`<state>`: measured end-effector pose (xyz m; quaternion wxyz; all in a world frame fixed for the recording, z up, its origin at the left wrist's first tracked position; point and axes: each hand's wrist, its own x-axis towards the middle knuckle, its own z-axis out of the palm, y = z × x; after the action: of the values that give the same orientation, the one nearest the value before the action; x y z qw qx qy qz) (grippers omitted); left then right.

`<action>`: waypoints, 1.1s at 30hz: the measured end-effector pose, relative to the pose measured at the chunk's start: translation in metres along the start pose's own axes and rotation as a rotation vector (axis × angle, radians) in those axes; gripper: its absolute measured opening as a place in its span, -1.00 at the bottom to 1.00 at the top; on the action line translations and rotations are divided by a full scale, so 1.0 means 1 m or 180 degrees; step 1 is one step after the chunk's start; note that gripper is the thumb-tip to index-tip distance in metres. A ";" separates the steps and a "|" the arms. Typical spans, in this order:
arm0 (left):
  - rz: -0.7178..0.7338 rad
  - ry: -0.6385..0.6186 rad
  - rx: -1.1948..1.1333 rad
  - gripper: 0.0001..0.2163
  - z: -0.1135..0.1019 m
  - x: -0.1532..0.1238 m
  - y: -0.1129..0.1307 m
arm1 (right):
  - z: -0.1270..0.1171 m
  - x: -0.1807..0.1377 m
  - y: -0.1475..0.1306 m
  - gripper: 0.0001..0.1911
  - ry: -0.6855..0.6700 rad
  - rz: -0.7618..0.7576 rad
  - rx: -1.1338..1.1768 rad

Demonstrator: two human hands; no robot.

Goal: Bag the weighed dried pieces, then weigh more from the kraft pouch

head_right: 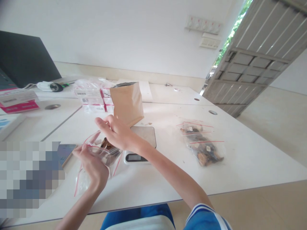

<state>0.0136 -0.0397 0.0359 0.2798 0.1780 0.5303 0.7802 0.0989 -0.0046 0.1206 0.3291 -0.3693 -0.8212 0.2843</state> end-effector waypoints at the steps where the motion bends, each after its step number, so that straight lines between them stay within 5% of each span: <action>1: -0.0006 -0.0034 -0.0073 -0.85 0.000 0.000 0.001 | -0.003 -0.008 0.000 -0.65 0.0021 -0.0019 -0.0055; 5: 0.0035 -0.0136 -0.0434 -0.87 0.002 -0.002 0.003 | -0.010 -0.050 0.005 -0.77 0.0538 0.0185 -0.0556; 9: 0.0085 0.0008 -0.0465 -0.87 -0.001 -0.014 -0.001 | 0.012 -0.095 0.010 -0.50 0.0611 0.1034 -0.0209; 12: -0.0144 0.0016 -0.0158 -0.82 -0.010 -0.035 -0.009 | 0.037 -0.115 0.011 -0.40 0.0841 0.0991 0.0081; 16: -0.0359 -0.0609 0.0245 -0.70 -0.026 -0.058 -0.016 | 0.048 -0.123 0.014 -0.57 0.1261 0.0604 0.0224; 21: 0.0472 -0.0994 0.0255 -0.66 -0.038 -0.043 -0.013 | 0.033 -0.132 0.023 -0.60 0.1485 0.0717 0.0656; 26: -0.0082 -0.2037 0.0636 -0.61 -0.043 -0.014 -0.008 | 0.032 -0.144 0.033 -0.74 0.1921 0.0977 0.0906; 33: 0.0332 -0.1709 0.0692 -0.68 -0.050 -0.026 -0.020 | 0.026 -0.144 0.043 -0.77 0.2246 0.1042 0.1440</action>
<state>0.0103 -0.0864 -0.0011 0.3489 0.4340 0.5079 0.6572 0.1712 -0.1009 0.0266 0.6122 -0.4875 -0.5067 0.3616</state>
